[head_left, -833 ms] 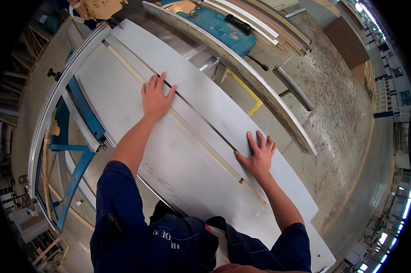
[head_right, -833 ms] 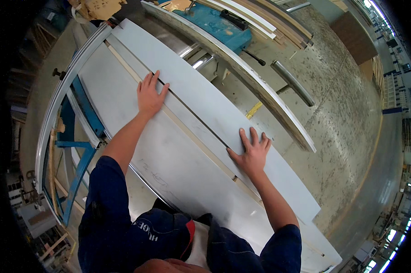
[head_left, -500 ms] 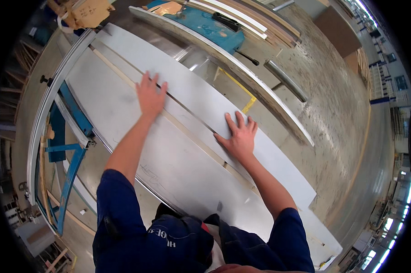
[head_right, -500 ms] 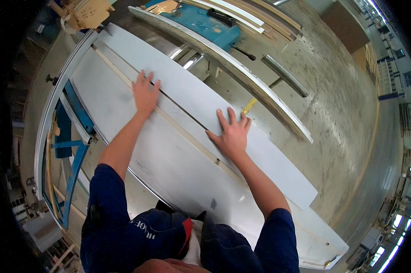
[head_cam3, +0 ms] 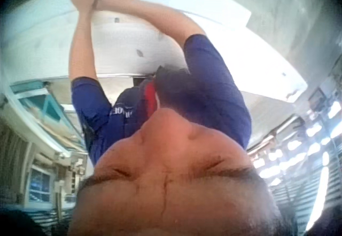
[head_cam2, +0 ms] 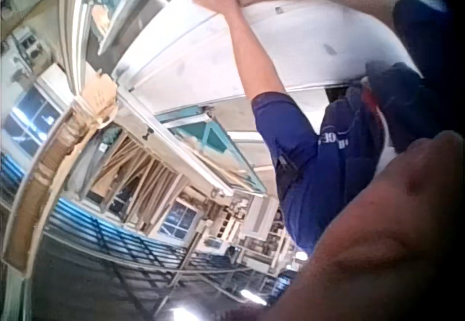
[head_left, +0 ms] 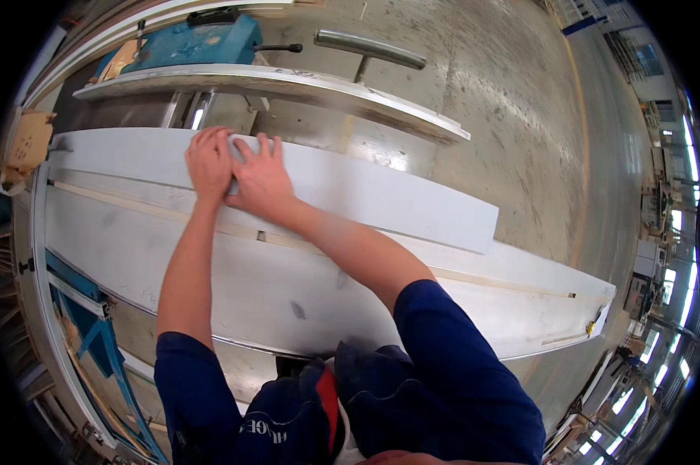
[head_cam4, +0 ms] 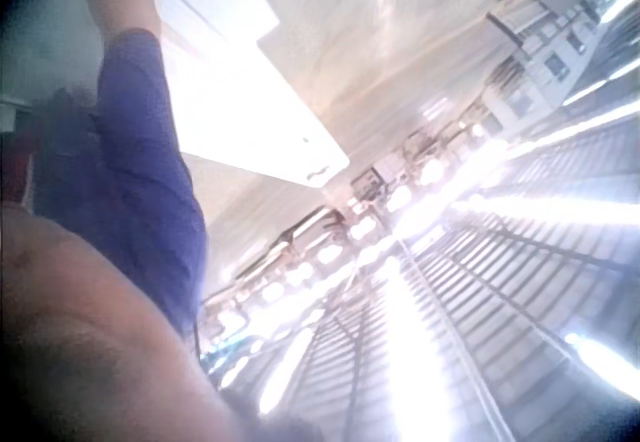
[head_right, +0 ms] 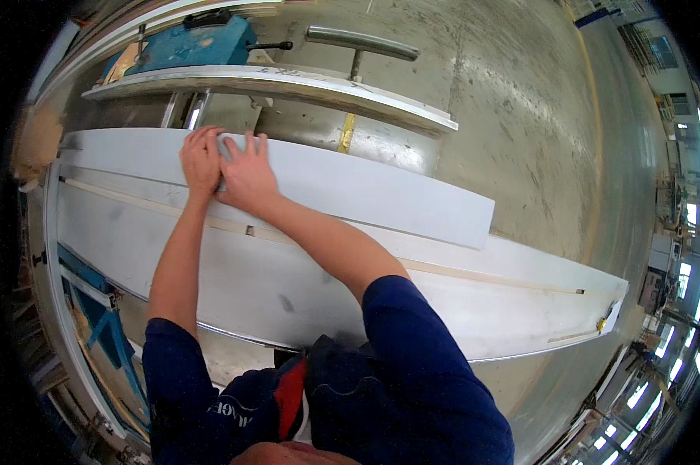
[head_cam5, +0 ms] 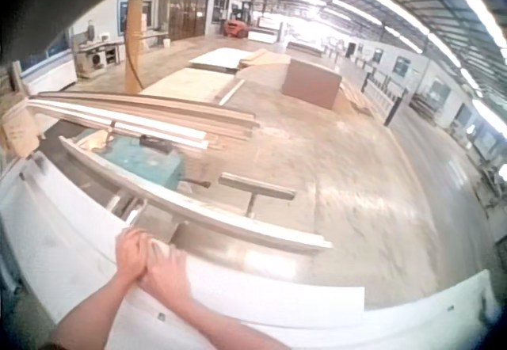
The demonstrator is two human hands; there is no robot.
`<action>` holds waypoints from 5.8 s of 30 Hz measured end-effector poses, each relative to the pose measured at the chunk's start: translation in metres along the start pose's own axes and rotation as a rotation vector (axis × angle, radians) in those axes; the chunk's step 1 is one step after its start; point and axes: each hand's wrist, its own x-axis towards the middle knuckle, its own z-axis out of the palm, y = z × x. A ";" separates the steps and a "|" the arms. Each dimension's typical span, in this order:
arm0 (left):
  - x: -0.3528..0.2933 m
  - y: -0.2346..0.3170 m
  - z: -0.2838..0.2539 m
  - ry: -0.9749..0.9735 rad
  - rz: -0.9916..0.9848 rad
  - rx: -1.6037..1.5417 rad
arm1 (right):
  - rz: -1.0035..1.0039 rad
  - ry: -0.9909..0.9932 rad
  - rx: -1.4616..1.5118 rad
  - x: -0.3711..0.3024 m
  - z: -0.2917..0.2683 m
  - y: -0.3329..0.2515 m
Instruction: The person assembles a large white cabinet door by attaching metal rails and wooden strips. They position the components on a workbench, align them, and secure them in place. The person also retrieves additional wooden pieces from the floor and stacks finished panels against a wall.
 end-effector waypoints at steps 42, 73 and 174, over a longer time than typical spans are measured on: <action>-0.035 0.124 -0.015 -0.093 0.257 0.108 | 0.684 0.113 0.296 -0.256 -0.147 0.145; -0.042 0.031 -0.100 0.099 0.136 0.190 | 0.660 -0.501 0.938 -0.169 -0.099 0.093; -0.140 -0.537 -0.459 0.530 -1.487 0.295 | 0.724 -0.249 0.987 0.275 0.194 -0.388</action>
